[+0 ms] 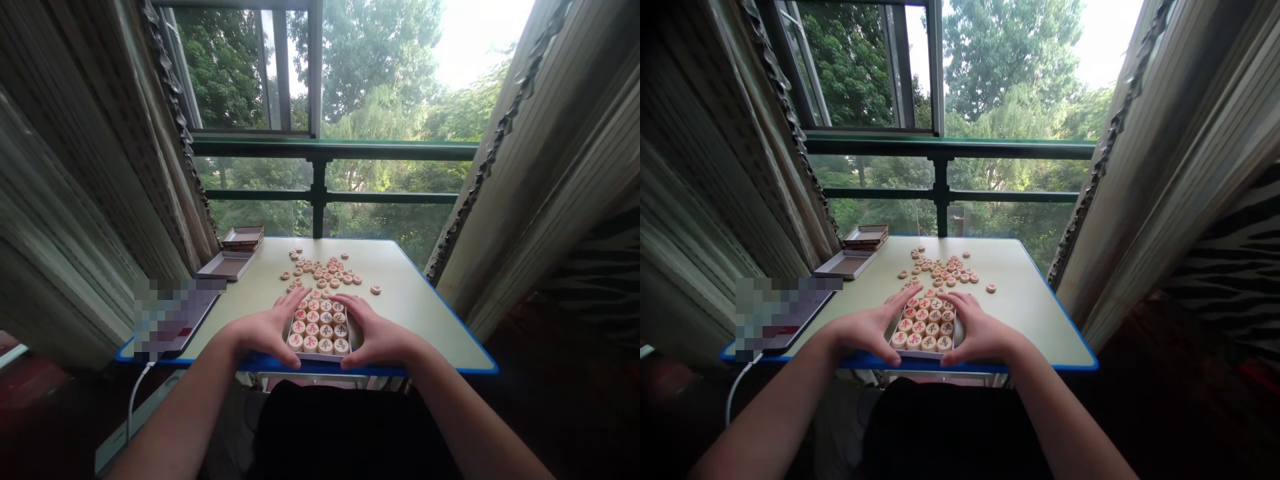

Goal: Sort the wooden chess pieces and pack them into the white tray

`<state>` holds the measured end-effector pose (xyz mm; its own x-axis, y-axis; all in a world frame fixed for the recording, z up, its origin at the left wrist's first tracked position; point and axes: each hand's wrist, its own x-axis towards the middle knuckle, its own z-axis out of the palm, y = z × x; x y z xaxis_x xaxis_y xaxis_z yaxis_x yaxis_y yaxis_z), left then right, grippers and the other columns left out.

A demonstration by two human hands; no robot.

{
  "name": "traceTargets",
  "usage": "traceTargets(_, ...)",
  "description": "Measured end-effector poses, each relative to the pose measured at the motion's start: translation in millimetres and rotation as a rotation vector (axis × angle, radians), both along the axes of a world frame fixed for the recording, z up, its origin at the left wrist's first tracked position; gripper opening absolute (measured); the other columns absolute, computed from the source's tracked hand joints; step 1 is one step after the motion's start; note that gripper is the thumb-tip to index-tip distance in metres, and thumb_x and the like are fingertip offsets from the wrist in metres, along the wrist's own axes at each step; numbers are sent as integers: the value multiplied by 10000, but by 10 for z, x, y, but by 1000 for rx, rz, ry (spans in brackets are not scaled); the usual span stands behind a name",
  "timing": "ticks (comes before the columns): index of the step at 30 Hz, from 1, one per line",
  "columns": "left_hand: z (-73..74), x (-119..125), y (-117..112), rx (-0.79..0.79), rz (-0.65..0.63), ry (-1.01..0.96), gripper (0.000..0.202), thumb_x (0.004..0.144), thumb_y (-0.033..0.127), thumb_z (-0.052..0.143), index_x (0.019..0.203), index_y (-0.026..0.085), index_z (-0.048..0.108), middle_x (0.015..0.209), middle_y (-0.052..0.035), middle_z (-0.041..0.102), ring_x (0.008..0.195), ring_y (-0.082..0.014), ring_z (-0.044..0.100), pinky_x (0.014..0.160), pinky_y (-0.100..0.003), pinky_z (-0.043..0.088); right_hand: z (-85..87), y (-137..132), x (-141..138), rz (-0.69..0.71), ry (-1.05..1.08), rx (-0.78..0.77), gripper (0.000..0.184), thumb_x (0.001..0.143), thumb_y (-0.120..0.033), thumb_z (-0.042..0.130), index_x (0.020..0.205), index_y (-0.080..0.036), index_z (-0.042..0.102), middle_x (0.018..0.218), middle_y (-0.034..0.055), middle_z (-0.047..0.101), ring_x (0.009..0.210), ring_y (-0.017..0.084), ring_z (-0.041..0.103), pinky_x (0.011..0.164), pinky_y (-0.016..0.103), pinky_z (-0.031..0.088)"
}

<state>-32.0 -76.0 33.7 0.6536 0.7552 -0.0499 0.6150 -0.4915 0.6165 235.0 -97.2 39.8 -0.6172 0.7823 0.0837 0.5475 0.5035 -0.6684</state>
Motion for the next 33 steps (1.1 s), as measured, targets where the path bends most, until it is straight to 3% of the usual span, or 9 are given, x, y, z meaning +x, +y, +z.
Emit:
traceTargets(6,47,59,6,-52,68,47,1331,446,505,783,1446,187,-37,1519,-137,33,1383,-321,20,1120,-437,124,-12,36,-18,2,20,10,995,514,-364,790,1384,-274,315,1429,92,262,1334,278,210,1099,444,208)
traceTargets(11,18,21,89,-53,52,-28,1303,445,488,789,1448,224,1,1521,-114,53,1383,-314,56,1121,-434,136,-22,62,-4,-68,19,-32,993,535,-322,769,1398,-257,281,1474,101,172,1356,279,170,1108,441,193)
traceTargets(15,-23,-14,96,-55,53,-99,1267,470,473,785,1448,237,16,1523,-111,37,1383,-312,71,1122,-429,150,-40,67,-5,-82,41,-20,947,556,-315,749,1388,-232,304,1471,112,192,1355,280,181,1110,435,198)
traceTargets(20,-59,-24,60,-39,118,-136,1151,529,448,758,1446,195,110,1511,-126,119,1379,-303,113,1128,-419,140,-76,90,-10,-97,75,-7,890,578,-292,725,1376,-234,334,1477,102,194,1356,281,186,1110,440,196)
traceTargets(25,-17,31,11,-77,141,-202,1171,514,471,770,1445,195,115,1510,-115,136,1376,-291,143,1126,-404,161,-68,88,6,-81,86,-14,869,604,-366,732,1374,-242,347,1483,87,190,1352,278,193,1103,430,208)
traceTargets(29,145,228,3,-8,296,-240,952,649,577,637,1425,236,203,1489,-100,220,1351,-298,225,1089,-436,240,38,206,-3,-129,89,74,550,777,-411,580,1288,-244,465,1376,79,400,1284,249,325,1067,440,261)
traceTargets(31,214,329,93,107,372,-169,810,701,620,549,1384,256,309,1472,-87,271,1358,-316,192,1083,-485,210,138,341,-22,-228,18,163,389,825,-340,506,1197,-233,547,1254,76,522,1210,241,400,1042,443,285)
traceTargets(33,251,397,267,170,504,-86,757,727,647,483,1333,203,396,1431,-134,343,1341,-340,223,1062,-512,219,244,508,-41,-292,-133,209,358,776,-230,531,1126,-205,600,1188,89,566,1169,264,422,1008,441,318)
